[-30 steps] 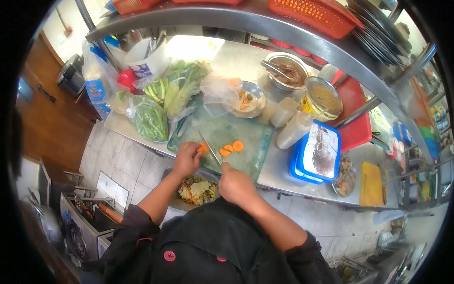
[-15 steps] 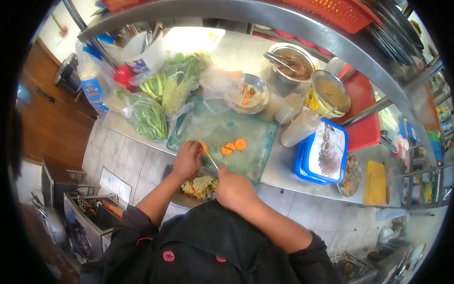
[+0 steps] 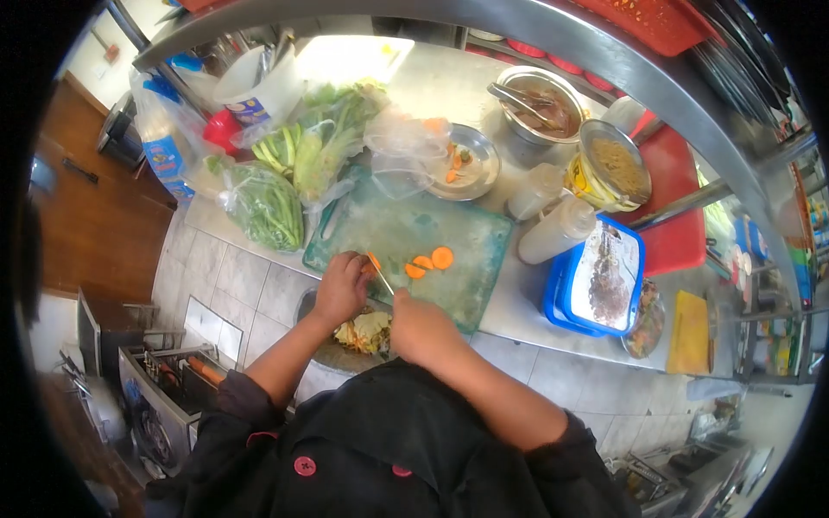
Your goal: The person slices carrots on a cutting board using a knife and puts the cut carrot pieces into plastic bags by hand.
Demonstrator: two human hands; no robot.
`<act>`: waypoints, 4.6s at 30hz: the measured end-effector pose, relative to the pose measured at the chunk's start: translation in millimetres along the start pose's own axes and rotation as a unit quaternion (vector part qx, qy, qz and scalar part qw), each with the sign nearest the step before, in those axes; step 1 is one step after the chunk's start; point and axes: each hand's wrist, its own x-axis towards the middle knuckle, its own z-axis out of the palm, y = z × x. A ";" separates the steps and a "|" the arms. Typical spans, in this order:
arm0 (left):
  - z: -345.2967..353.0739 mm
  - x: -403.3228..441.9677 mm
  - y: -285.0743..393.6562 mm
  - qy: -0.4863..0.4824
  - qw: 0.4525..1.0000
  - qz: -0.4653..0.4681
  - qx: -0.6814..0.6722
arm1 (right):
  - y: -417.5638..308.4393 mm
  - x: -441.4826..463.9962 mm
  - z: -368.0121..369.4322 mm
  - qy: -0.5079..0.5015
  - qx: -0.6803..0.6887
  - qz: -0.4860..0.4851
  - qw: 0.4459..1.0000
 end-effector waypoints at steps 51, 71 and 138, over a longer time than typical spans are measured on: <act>12.2 26.2 -6.7 -0.012 0.998 0.052 0.018 | 21.8 -33.3 -3.3 0.061 0.005 0.079 0.995; 28.0 27.8 -5.7 -0.048 0.991 0.056 0.113 | 16.0 -1.0 22.3 0.052 0.010 0.066 0.996; -5.4 31.7 5.8 -0.055 0.774 -0.351 -0.524 | 158.2 91.1 22.5 -0.022 0.796 -0.092 0.598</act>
